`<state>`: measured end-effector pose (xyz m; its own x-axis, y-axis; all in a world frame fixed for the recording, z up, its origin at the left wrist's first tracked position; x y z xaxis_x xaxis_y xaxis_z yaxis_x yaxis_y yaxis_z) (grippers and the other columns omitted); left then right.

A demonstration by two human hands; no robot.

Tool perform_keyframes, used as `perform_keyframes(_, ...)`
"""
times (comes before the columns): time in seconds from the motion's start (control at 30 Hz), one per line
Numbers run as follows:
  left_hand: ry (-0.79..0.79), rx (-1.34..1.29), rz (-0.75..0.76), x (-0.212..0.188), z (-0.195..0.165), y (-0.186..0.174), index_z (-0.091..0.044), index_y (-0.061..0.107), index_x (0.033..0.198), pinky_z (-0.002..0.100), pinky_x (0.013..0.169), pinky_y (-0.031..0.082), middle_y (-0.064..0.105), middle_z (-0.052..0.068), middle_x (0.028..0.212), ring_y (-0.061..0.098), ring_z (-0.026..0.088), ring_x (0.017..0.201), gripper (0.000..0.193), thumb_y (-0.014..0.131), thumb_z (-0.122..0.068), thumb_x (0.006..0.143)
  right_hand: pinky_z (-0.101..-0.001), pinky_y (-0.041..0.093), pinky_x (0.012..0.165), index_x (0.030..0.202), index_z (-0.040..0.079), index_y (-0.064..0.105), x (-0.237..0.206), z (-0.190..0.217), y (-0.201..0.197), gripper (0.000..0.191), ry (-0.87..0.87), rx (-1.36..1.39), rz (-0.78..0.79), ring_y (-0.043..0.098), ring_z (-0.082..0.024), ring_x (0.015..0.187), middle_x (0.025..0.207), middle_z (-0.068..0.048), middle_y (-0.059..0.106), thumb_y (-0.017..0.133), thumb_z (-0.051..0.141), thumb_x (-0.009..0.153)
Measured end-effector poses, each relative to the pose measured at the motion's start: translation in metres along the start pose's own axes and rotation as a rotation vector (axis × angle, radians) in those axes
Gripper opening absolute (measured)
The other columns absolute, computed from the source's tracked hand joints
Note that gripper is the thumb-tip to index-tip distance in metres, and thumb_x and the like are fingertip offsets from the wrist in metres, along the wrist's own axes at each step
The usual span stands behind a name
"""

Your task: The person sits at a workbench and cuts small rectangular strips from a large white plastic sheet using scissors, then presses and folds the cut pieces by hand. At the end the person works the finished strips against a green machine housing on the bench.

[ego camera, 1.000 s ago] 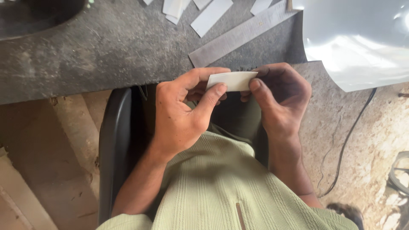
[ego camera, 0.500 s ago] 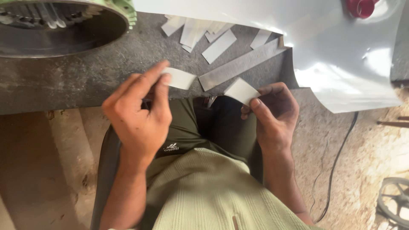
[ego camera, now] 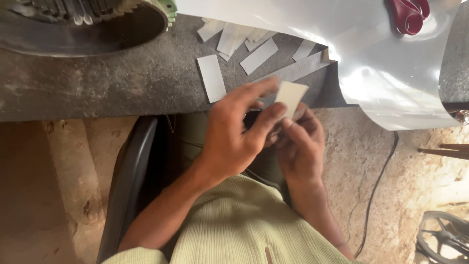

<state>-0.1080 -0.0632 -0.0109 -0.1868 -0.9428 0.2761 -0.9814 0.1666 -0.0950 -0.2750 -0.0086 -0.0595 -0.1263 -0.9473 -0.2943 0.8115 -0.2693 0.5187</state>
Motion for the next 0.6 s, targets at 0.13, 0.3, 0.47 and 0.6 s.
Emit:
perform_keyframes(0.13, -0.543, -0.394, 0.198, -0.003, 0.027, 0.024, -0.002, 0.075, 0.118, 0.030, 0.051, 0.053, 0.077, 0.012, 0.083, 0.067, 0.015, 0.061, 0.030, 0.058, -0.024, 0.106, -0.0354, 0.062, 0.072, 0.105, -0.004, 0.061, -0.011, -0.002, 0.002, 0.013, 0.075, -0.192, 0.133, 0.073, -0.023, 0.078, 0.092, -0.016, 0.071, 0.068, 0.004, 0.098)
perform_keyframes(0.3, -0.334, -0.569, 0.182, 0.009, 0.004, 0.010, -0.003, 0.070, 0.126, 0.024, 0.072, 0.059, 0.067, 0.002, 0.087, 0.066, 0.007, 0.081, 0.028, 0.051, -0.021, 0.116, -0.0320, 0.064, 0.072, 0.104, -0.003, 0.069, 0.013, 0.100, -0.006, 0.012, -0.446, -0.857, 0.145, 0.073, -0.019, 0.076, 0.088, -0.014, 0.073, 0.062, 0.006, 0.107)
perform_keyframes(0.47, -0.096, 0.003, 0.143, 0.011, -0.007, 0.011, -0.012, 0.066, 0.137, 0.025, 0.059, 0.054, 0.061, 0.006, 0.096, 0.060, 0.013, 0.070, 0.030, 0.060, -0.014, 0.107, -0.0311, 0.065, 0.082, 0.119, -0.009, 0.067, 0.031, 0.156, -0.013, 0.018, -0.428, -1.103, 0.068, 0.074, -0.018, 0.085, 0.098, -0.018, 0.073, 0.060, 0.007, 0.116)
perform_keyframes(0.6, 0.237, 0.324, 0.043, 0.006, -0.025, 0.018, -0.014, 0.056, 0.147, 0.036, 0.082, 0.056, 0.057, 0.017, 0.117, 0.061, 0.027, 0.104, 0.054, 0.074, -0.014, 0.097, -0.0303, 0.066, 0.075, 0.115, -0.009, 0.067, 0.030, 0.103, 0.013, 0.022, -0.139, -1.007, 0.290, 0.076, -0.018, 0.084, 0.096, -0.014, 0.075, 0.061, 0.009, 0.103)
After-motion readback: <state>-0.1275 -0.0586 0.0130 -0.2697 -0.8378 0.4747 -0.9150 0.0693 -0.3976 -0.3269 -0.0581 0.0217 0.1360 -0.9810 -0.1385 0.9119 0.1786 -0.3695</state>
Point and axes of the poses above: each hand's wrist, its own x-axis towards the middle knuckle, its own y-axis out of the palm, z = x × y, the point moved 6 cm from there along x, towards the middle knuckle
